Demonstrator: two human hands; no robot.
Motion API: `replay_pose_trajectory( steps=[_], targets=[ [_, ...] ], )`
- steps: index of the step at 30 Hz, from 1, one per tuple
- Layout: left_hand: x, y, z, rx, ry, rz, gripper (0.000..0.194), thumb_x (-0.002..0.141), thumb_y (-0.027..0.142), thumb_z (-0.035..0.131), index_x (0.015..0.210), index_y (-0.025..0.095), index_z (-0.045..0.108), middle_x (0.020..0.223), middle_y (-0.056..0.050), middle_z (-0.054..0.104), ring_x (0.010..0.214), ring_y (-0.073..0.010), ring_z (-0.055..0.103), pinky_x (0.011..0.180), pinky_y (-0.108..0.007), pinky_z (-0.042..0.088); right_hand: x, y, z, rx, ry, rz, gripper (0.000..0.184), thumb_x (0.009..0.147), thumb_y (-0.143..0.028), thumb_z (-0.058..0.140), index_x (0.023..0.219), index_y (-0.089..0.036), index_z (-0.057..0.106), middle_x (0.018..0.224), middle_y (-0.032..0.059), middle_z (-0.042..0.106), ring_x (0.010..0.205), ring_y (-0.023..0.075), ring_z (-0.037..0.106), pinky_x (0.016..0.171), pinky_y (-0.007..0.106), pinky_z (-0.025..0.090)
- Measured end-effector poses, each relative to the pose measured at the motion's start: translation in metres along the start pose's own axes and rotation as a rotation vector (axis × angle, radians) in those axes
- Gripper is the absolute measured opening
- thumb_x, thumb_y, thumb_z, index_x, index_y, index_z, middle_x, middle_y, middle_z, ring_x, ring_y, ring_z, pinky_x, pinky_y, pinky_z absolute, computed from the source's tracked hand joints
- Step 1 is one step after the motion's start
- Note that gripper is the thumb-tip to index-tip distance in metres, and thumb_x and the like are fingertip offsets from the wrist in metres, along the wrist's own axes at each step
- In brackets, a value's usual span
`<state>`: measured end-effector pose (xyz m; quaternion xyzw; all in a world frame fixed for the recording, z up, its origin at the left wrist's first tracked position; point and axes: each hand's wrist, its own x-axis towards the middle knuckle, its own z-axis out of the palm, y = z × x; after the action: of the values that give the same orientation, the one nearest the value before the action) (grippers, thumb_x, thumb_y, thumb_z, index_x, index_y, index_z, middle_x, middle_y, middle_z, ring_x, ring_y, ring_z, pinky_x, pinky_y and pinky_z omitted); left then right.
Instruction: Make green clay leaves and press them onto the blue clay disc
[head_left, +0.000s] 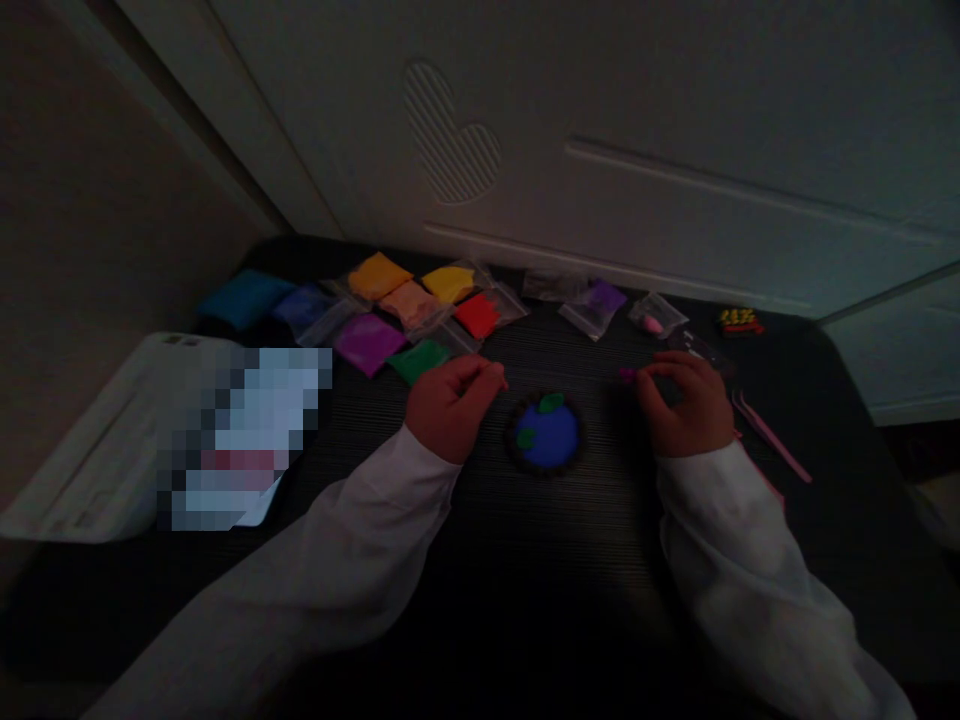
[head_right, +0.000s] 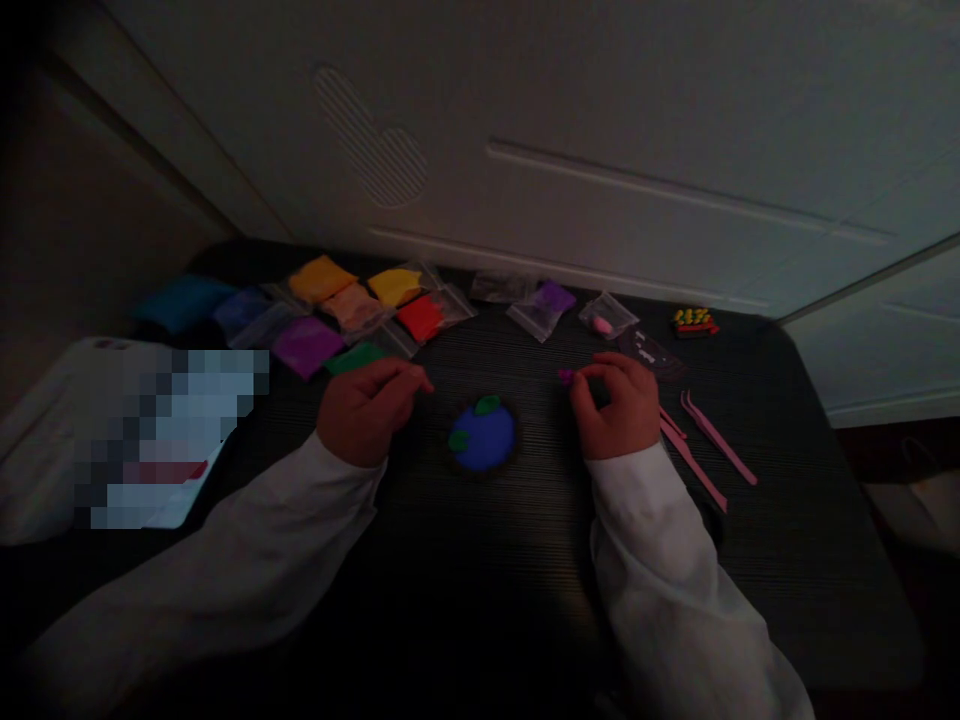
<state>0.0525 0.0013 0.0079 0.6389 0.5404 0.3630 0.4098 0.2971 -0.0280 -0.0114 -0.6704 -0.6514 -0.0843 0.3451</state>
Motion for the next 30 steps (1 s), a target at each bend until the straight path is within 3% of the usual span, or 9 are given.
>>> replay_pose_trajectory(
  steps=[3,5,8,11,15,18,23,26,30],
  targets=[
    [0.001,0.0,-0.003,-0.056,-0.011,0.005,0.029,0.076,0.033,0.042,0.051,0.019,0.048,0.037,0.005,0.034,0.041,-0.0095,0.038,0.041,-0.023,0.031,-0.002,0.002,0.006,-0.04,-0.011,-0.031,0.009,0.068,-0.028,0.058,0.07,-0.02,0.062,0.085,0.0064,0.062,0.083,0.022,0.057,0.075,0.04,0.043],
    [0.002,-0.002,-0.003,-0.107,0.054,-0.001,0.025,0.073,0.029,0.044,0.051,0.019,0.047,0.041,0.004,0.035,0.043,-0.0096,0.038,0.041,-0.023,0.031,-0.003,0.001,0.009,-0.059,-0.034,-0.046,0.009,0.068,-0.027,0.058,0.069,-0.02,0.063,0.084,0.0062,0.063,0.082,0.0214,0.057,0.075,0.039,0.043],
    [0.003,-0.008,-0.002,-0.222,0.11,0.035,0.01,0.068,0.017,0.046,0.076,0.021,0.052,0.053,0.004,0.041,0.05,-0.0091,0.042,0.044,-0.021,0.036,-0.004,0.0,0.011,-0.072,-0.066,-0.059,0.009,0.069,-0.026,0.056,0.07,-0.02,0.063,0.084,0.0059,0.063,0.082,0.0205,0.057,0.076,0.039,0.043],
    [0.005,-0.012,0.002,-0.355,0.035,0.045,0.036,0.061,0.009,0.052,0.093,0.023,0.046,0.073,0.003,0.046,0.061,-0.0085,0.048,0.051,-0.02,0.042,-0.005,-0.002,0.01,-0.065,-0.053,-0.059,0.011,0.07,-0.026,0.055,0.073,-0.019,0.063,0.085,0.0063,0.063,0.083,0.0203,0.057,0.078,0.04,0.042],
    [0.004,-0.007,0.008,-0.549,-0.069,-0.05,0.037,0.069,0.019,0.052,0.103,0.02,0.04,0.1,-0.006,0.048,0.076,-0.0117,0.055,0.063,-0.027,0.051,-0.005,-0.005,0.006,-0.047,-0.026,-0.047,0.013,0.071,-0.026,0.054,0.076,-0.018,0.063,0.085,0.0073,0.062,0.083,0.0207,0.056,0.076,0.039,0.043],
    [0.001,-0.001,0.011,-0.641,-0.109,-0.142,0.037,0.074,0.027,0.048,0.108,0.018,0.037,0.106,-0.01,0.05,0.067,-0.0112,0.059,0.058,-0.029,0.052,-0.005,-0.007,0.004,-0.031,-0.024,-0.049,0.013,0.07,-0.026,0.054,0.077,-0.018,0.063,0.087,0.0078,0.062,0.085,0.0211,0.056,0.076,0.04,0.043],
    [-0.002,0.003,0.009,-0.595,-0.14,-0.158,0.022,0.076,0.034,0.048,0.088,0.017,0.044,0.072,-0.001,0.058,0.037,-0.0061,0.049,0.035,-0.022,0.042,-0.007,-0.012,0.002,0.008,-0.002,-0.055,0.013,0.071,-0.024,0.054,0.079,-0.018,0.062,0.089,0.0078,0.061,0.086,0.0209,0.055,0.081,0.042,0.041],
    [-0.002,0.001,0.009,-0.613,-0.134,-0.155,0.017,0.076,0.034,0.05,0.074,0.018,0.044,0.047,0.008,0.044,0.029,-0.0025,0.033,0.028,-0.015,0.025,-0.008,-0.021,-0.001,0.068,0.005,-0.07,0.014,0.071,-0.021,0.053,0.082,-0.018,0.061,0.091,0.0078,0.06,0.088,0.0206,0.054,0.081,0.041,0.041],
    [0.001,-0.001,0.001,-0.815,-0.078,-0.143,0.036,0.07,0.043,0.056,0.054,0.017,0.037,0.035,0.009,0.031,0.029,-0.0032,0.026,0.03,-0.015,0.019,-0.011,-0.037,-0.007,0.195,0.042,-0.108,0.018,0.072,-0.016,0.052,0.088,-0.018,0.06,0.092,0.0074,0.06,0.091,0.0194,0.054,0.083,0.04,0.04]
  ],
)
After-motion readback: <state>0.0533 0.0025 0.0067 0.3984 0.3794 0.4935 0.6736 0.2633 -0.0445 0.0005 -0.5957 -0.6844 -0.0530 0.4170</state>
